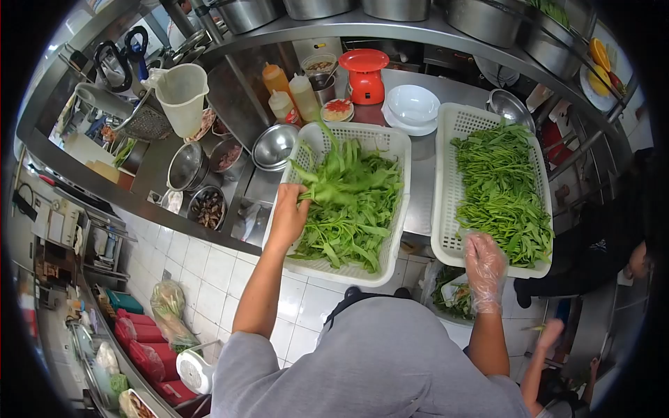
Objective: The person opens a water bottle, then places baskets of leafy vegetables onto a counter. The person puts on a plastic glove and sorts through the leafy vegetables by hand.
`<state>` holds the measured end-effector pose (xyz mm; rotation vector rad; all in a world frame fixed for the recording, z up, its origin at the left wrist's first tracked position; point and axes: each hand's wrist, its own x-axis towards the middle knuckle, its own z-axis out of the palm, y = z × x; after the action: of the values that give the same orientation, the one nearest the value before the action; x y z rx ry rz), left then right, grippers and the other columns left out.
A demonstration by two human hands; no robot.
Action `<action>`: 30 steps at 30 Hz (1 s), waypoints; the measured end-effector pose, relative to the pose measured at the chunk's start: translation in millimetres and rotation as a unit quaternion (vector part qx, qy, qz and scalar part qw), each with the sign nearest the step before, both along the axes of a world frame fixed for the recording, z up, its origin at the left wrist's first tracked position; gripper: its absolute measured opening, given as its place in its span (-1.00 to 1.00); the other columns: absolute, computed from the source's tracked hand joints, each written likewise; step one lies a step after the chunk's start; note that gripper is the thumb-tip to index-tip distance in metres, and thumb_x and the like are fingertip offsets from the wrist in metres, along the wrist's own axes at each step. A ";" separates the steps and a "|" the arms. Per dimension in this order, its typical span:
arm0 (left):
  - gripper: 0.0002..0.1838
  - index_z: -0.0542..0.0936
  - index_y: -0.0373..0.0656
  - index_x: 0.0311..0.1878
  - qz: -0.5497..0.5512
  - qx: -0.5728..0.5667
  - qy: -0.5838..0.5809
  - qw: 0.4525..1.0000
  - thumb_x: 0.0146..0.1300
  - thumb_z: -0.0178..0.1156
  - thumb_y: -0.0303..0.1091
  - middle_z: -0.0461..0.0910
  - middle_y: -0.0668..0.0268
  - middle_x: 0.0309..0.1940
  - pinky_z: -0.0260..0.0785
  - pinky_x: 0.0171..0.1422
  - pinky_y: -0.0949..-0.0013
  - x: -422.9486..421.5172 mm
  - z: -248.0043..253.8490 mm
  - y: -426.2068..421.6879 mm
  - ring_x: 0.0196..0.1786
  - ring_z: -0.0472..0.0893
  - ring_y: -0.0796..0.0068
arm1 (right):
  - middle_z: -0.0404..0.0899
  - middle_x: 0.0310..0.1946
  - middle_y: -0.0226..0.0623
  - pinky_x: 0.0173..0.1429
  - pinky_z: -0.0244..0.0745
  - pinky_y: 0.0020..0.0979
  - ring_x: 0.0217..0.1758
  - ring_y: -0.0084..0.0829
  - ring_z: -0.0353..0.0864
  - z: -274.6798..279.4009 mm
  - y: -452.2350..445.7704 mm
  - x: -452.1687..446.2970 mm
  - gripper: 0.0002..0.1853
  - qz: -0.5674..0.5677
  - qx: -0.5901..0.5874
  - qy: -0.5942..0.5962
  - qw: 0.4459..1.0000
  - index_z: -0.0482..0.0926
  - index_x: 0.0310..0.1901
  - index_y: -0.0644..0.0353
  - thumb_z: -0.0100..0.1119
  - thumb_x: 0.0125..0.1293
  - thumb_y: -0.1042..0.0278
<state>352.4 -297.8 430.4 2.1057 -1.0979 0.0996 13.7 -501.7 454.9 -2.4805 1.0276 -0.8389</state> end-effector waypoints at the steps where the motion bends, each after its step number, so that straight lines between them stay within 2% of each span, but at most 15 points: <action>1: -0.74 0.42 -0.25 -0.14 -0.004 -0.002 -0.004 1.000 0.07 0.15 -0.60 0.39 0.10 -0.13 0.29 0.05 0.28 1.8 0.8 -0.7 -0.06 0.45 0.16 | 0.58 -0.26 -0.18 -0.08 0.46 -0.32 -0.21 -0.17 0.59 0.7 -1.4 1.2 -0.88 -0.004 -0.002 -0.004 1.000 0.57 -0.26 0.24 0.15 0.15 0.47; 3: -0.77 0.42 -0.25 -0.16 0.013 -0.134 0.037 0.990 0.08 0.12 -0.60 0.40 0.11 -0.14 0.28 0.09 0.32 -0.1 3.5 2.3 -0.04 0.45 0.16 | 0.58 -0.26 -0.17 -0.08 0.46 -0.32 -0.21 -0.16 0.59 -0.3 0.9 -1.3 -0.88 -0.001 -0.003 0.008 1.000 0.57 -0.26 0.24 0.15 0.16 0.46; 5: -0.76 0.44 -0.25 -0.12 0.047 -0.148 0.087 0.984 0.11 0.09 -0.57 0.45 0.14 -0.17 0.28 0.09 0.37 -4.9 1.1 4.1 -0.06 0.48 0.22 | 0.58 -0.26 -0.17 -0.08 0.46 -0.32 -0.21 -0.15 0.58 -3.0 -0.5 -1.2 -0.88 -0.002 -0.003 0.012 1.000 0.58 -0.26 0.24 0.14 0.16 0.45; 7: -0.73 0.46 -0.23 -0.04 0.032 -0.114 0.223 0.968 0.16 0.07 -0.53 0.53 0.20 -0.20 0.29 0.06 0.42 -7.8 -8.7 7.3 -0.12 0.51 0.36 | 0.58 -0.26 -0.17 -0.08 0.46 -0.32 -0.21 -0.15 0.58 -2.4 -0.2 -1.6 -0.88 0.003 -0.004 0.016 1.000 0.58 -0.26 0.24 0.14 0.17 0.45; 8: -0.70 0.46 -0.24 0.03 0.021 -0.136 0.236 0.962 0.22 0.09 -0.45 0.58 0.25 -0.22 0.31 0.00 0.47 -2.9 -3.2 9.8 -0.16 0.52 0.50 | 0.59 -0.26 -0.18 -0.10 0.46 -0.29 -0.22 -0.13 0.58 0.3 -0.4 -0.8 -0.88 0.011 -0.006 0.011 1.000 0.57 -0.28 0.24 0.14 0.18 0.42; 9: -0.70 0.46 -0.24 0.03 0.019 -0.137 0.234 0.963 0.22 0.09 -0.45 0.58 0.25 -0.22 0.31 0.00 0.47 1.2 2.9 11.2 -0.16 0.52 0.50 | 0.59 -0.25 -0.20 -0.12 0.47 -0.26 -0.23 -0.12 0.58 2.1 -0.1 0.4 -0.88 0.017 -0.007 0.006 1.000 0.57 -0.30 0.23 0.13 0.18 0.39; 11: -0.70 0.47 -0.26 0.02 0.001 -0.370 0.348 0.862 0.24 0.13 -0.36 0.57 0.31 -0.21 0.32 -0.07 0.50 1.1 25.4 18.0 -0.18 0.50 0.58 | 0.59 -0.25 -0.20 -0.11 0.47 -0.27 -0.23 -0.12 0.58 3.3 2.3 0.8 -0.88 0.011 -0.001 0.011 1.000 0.57 -0.30 0.23 0.13 0.18 0.39; 13: -0.72 0.48 -0.25 -0.01 0.011 -0.376 0.337 0.863 0.27 0.13 -0.34 0.57 0.34 -0.22 0.32 -0.10 0.52 -3.1 28.9 14.2 -0.21 0.50 0.62 | 0.59 -0.25 -0.20 -0.11 0.47 -0.27 -0.22 -0.12 0.58 1.9 2.6 1.4 -0.88 0.012 0.001 0.018 1.000 0.57 -0.29 0.23 0.14 0.18 0.40; 16: -0.83 0.42 -0.20 -0.07 0.006 -0.143 0.300 0.943 0.31 0.06 -0.41 0.56 0.33 -0.21 0.38 -0.16 0.54 1.1 -4.6 13.9 -0.22 0.54 0.63 | 0.59 -0.25 -0.18 -0.10 0.47 -0.28 -0.22 -0.12 0.58 -2.4 -0.7 2.2 -0.88 0.008 0.002 0.004 1.000 0.57 -0.29 0.23 0.14 0.18 0.40; 17: -0.83 0.42 -0.20 -0.07 0.004 -0.143 0.298 0.944 0.31 0.06 -0.41 0.56 0.33 -0.21 0.38 -0.16 0.54 -4.7 -0.9 11.1 -0.22 0.54 0.63 | 0.59 -0.26 -0.17 -0.10 0.46 -0.30 -0.22 -0.13 0.58 -2.8 -0.8 2.1 -0.88 0.010 -0.008 0.003 1.000 0.58 -0.27 0.24 0.15 0.17 0.42; 19: -0.81 0.36 -0.18 -0.06 -0.019 -0.292 0.453 0.842 0.30 0.07 -0.39 0.56 0.32 -0.26 0.44 -0.22 0.52 -24.7 6.4 1.5 -0.25 0.59 0.56 | 0.58 -0.27 -0.16 -0.10 0.46 -0.32 -0.23 -0.14 0.58 -3.5 1.7 -0.1 -0.87 0.008 -0.015 0.006 1.000 0.58 -0.26 0.25 0.15 0.16 0.43; 23: -0.81 0.37 -0.07 -0.09 0.019 -0.241 0.527 0.815 0.37 0.00 -0.19 0.50 0.40 -0.43 0.47 -0.23 0.44 -37.8 2.5 -1.8 -0.30 0.61 0.50 | 0.58 -0.26 -0.16 -0.10 0.46 -0.31 -0.22 -0.13 0.58 -0.4 2.6 1.3 -0.87 0.007 0.003 0.016 1.000 0.58 -0.26 0.25 0.16 0.16 0.44; 24: -0.76 0.39 -0.06 -0.09 0.013 -0.199 0.509 0.838 0.38 -0.03 -0.11 0.49 0.44 -0.45 0.45 -0.23 0.45 -32.6 -10.7 0.8 -0.31 0.60 0.51 | 0.58 -0.26 -0.15 -0.10 0.46 -0.31 -0.22 -0.12 0.58 -0.1 3.5 1.4 -0.87 0.005 0.007 0.014 1.000 0.58 -0.26 0.25 0.16 0.16 0.44; 28: -0.69 0.45 -0.16 -0.03 -0.007 -0.272 0.467 0.841 0.40 -0.05 -0.11 0.43 0.45 -0.47 0.39 -0.31 0.51 -41.5 -28.8 -4.3 -0.37 0.54 0.60 | 0.58 -0.28 -0.14 -0.12 0.46 -0.30 -0.24 -0.12 0.57 2.6 2.4 0.4 -0.88 0.018 0.021 0.010 1.000 0.57 -0.27 0.27 0.14 0.18 0.44; 30: -0.68 0.47 -0.16 -0.04 0.012 -0.272 0.478 0.835 0.40 -0.05 -0.11 0.42 0.45 -0.48 0.38 -0.32 0.53 -48.0 -23.8 -3.4 -0.40 0.51 0.62 | 0.57 -0.29 -0.14 -0.10 0.45 -0.32 -0.23 -0.14 0.56 1.2 -1.1 0.6 -0.88 0.044 0.074 -0.051 0.995 0.57 -0.26 0.29 0.14 0.16 0.50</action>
<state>304.4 -301.2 406.6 1.3359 -0.3495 -0.5258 14.3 -502.7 456.1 -2.3167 0.9050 -0.8222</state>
